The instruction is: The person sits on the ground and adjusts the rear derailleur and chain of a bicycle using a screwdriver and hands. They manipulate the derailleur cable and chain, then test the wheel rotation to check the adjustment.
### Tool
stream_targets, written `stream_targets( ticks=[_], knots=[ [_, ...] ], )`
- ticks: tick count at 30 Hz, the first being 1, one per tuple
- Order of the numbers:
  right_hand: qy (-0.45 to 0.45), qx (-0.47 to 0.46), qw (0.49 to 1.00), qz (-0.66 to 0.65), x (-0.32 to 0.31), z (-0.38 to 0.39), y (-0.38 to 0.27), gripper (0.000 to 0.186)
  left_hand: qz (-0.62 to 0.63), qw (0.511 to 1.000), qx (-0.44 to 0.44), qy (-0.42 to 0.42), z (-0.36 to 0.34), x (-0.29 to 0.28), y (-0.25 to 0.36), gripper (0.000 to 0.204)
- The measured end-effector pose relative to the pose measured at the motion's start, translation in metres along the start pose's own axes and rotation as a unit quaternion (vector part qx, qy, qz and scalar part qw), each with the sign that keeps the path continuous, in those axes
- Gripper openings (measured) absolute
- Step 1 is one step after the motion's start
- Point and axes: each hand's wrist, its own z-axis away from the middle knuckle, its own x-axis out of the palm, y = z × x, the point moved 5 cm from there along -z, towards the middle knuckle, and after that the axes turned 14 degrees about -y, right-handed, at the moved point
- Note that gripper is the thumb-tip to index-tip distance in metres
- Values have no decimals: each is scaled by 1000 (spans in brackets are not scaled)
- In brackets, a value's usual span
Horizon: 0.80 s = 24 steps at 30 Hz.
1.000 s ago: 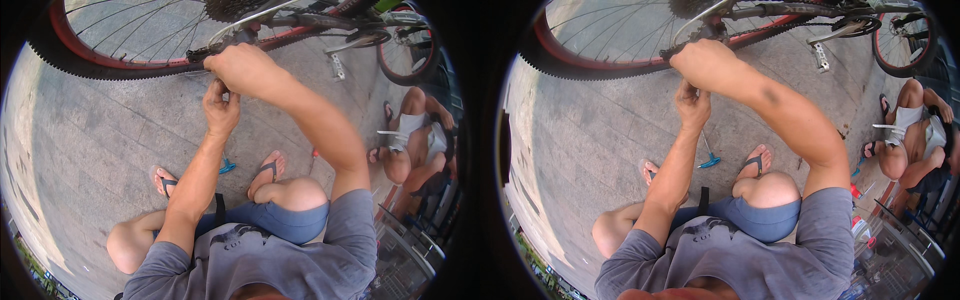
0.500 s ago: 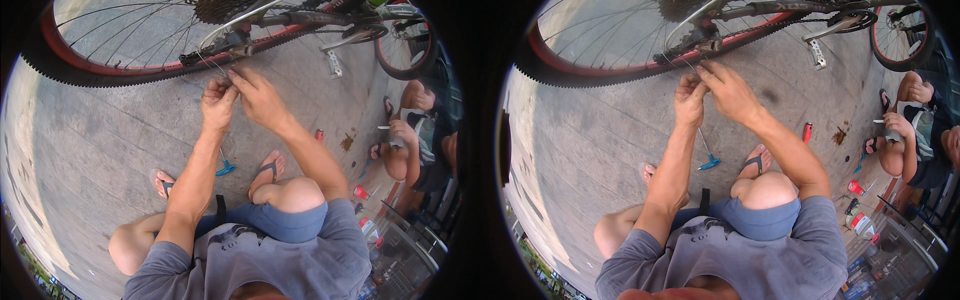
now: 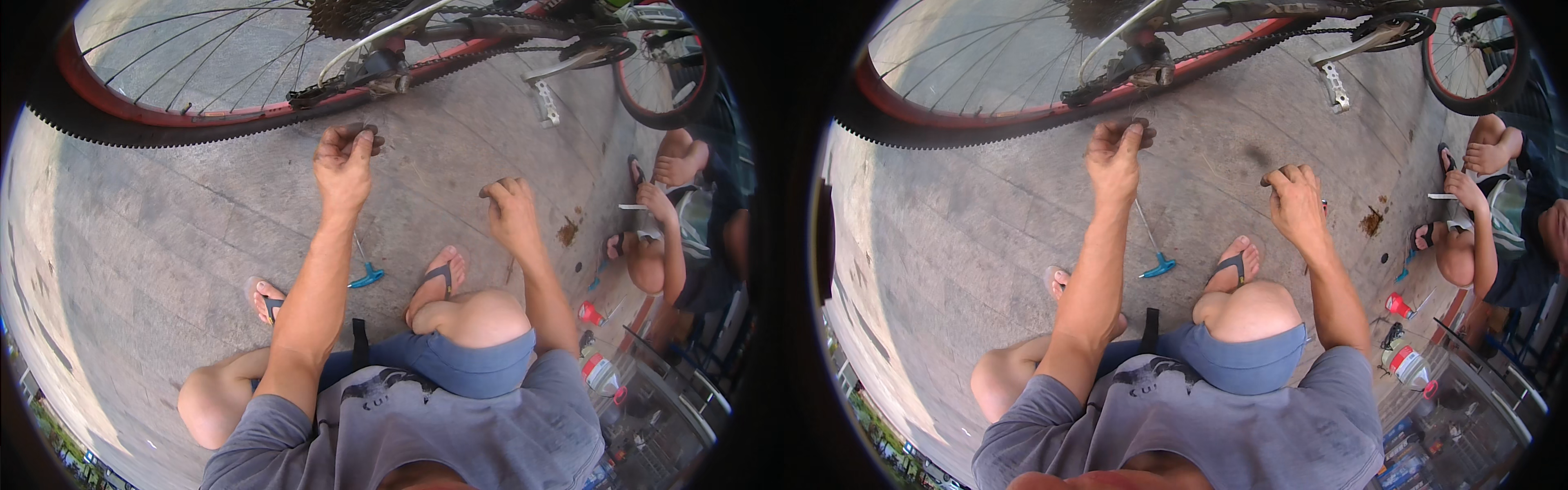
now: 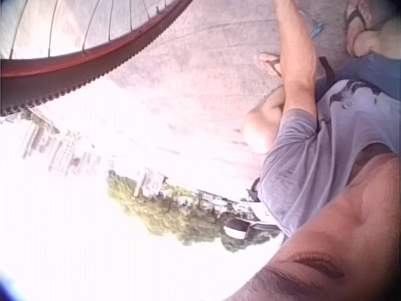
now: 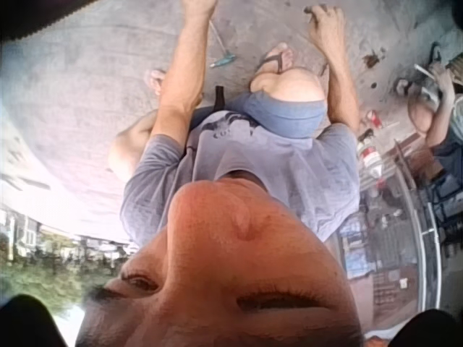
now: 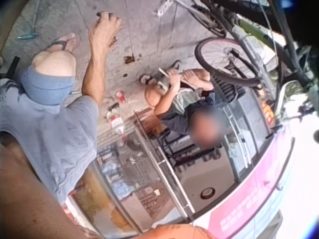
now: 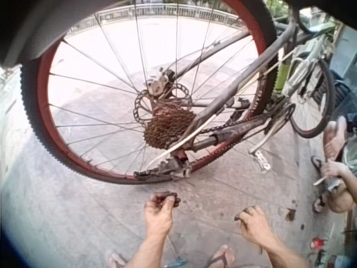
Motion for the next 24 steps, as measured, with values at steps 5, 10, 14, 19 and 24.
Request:
stream_targets(
  ticks=[5, 10, 14, 19, 24],
  knots=[
    [-53, 15, 997, -55, -4, 52, 23, 21, 34, 996, 5, -82, -6, 4, 8, 23],
    [80, 81, 974, -197, -13, 81, 38, 20, -29, 985, -37, -167, -12, 11, 14, 29],
    [174, -15, 954, -242, -4, 58, 14, 21, 133, 977, -42, -163, -12, 18, 6, 19],
    [213, -141, 872, -417, 2, -28, -35, 21, 284, 950, -62, -116, -8, 18, -5, 10],
    [235, -209, 860, -402, -30, -82, -80, 22, 258, 962, -88, -14, -3, 10, -7, 6]
  ],
)
